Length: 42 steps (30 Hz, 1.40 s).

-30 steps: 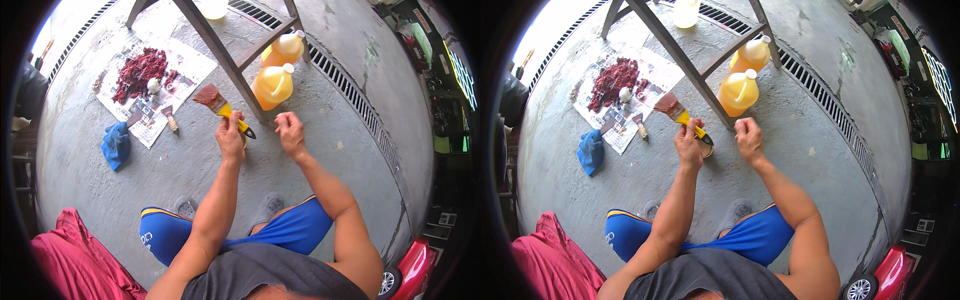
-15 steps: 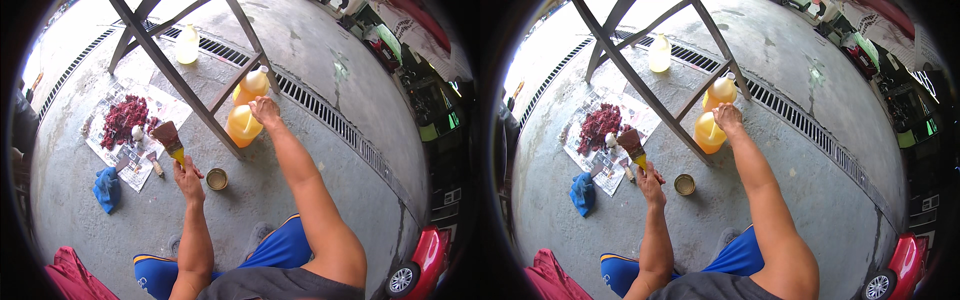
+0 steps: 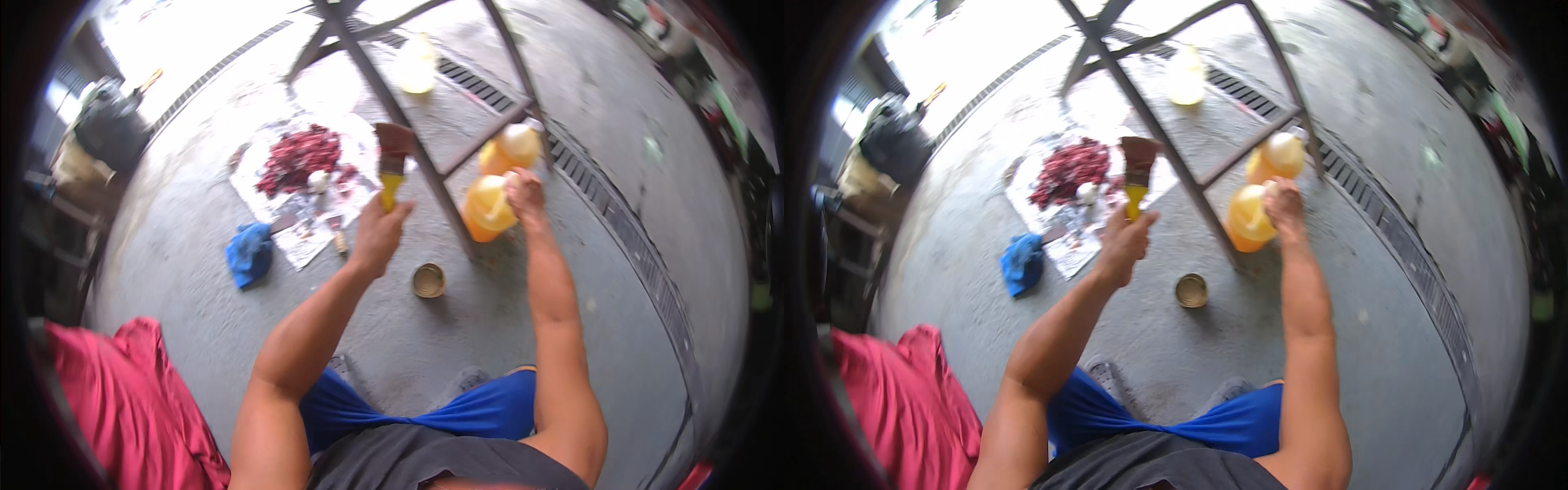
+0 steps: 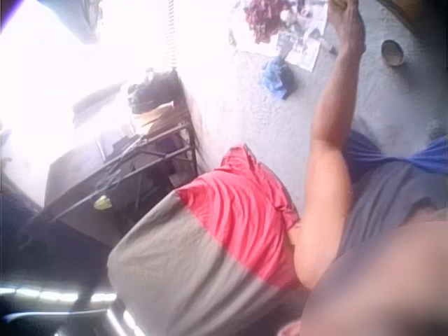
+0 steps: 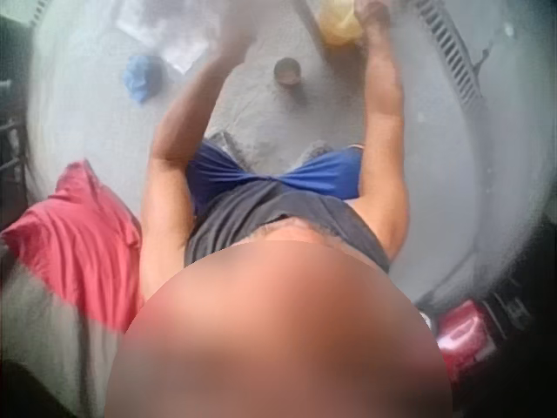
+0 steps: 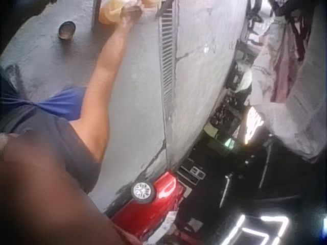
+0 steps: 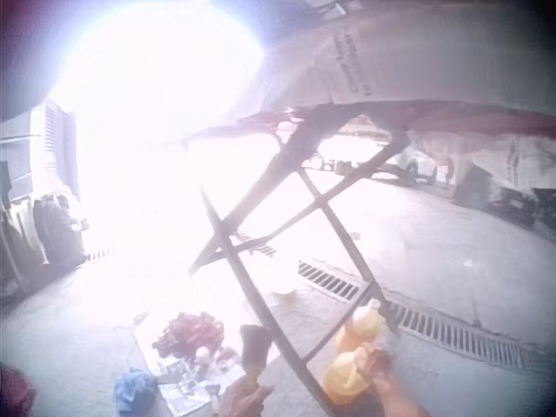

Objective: The person paints a large red car hood with a yellow paintbrush, repeatedly dipping the brush into a small can and applying paint in broad strokes. The person briefly pours liquid from a yellow jug into the paint can before continuing to paint the hood.

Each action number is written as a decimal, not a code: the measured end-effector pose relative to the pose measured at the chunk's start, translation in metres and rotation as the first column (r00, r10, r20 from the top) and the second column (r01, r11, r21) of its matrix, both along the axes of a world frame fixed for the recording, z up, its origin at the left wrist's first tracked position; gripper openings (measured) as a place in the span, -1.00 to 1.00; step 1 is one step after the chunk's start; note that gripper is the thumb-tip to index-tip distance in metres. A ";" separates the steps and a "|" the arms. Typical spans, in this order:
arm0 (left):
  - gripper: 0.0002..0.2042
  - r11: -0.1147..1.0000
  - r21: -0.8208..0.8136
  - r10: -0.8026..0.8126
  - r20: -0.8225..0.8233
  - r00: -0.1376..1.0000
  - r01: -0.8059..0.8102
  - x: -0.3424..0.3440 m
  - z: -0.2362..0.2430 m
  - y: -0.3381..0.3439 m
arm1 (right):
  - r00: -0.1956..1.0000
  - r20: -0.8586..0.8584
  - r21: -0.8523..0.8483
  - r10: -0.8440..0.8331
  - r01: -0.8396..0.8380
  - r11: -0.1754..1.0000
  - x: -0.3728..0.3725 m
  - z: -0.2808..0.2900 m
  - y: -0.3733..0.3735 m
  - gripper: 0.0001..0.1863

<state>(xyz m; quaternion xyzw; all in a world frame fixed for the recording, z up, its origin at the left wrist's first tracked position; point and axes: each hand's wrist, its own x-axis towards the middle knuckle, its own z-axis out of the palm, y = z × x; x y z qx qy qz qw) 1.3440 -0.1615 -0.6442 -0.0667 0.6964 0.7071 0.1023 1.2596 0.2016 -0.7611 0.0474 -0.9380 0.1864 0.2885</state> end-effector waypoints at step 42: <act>-0.43 0.949 0.313 0.026 -0.169 0.985 0.029 0.019 -0.012 -0.021 | 0.820 -0.228 -0.555 0.525 -0.553 0.622 0.106 0.066 -0.209 -0.44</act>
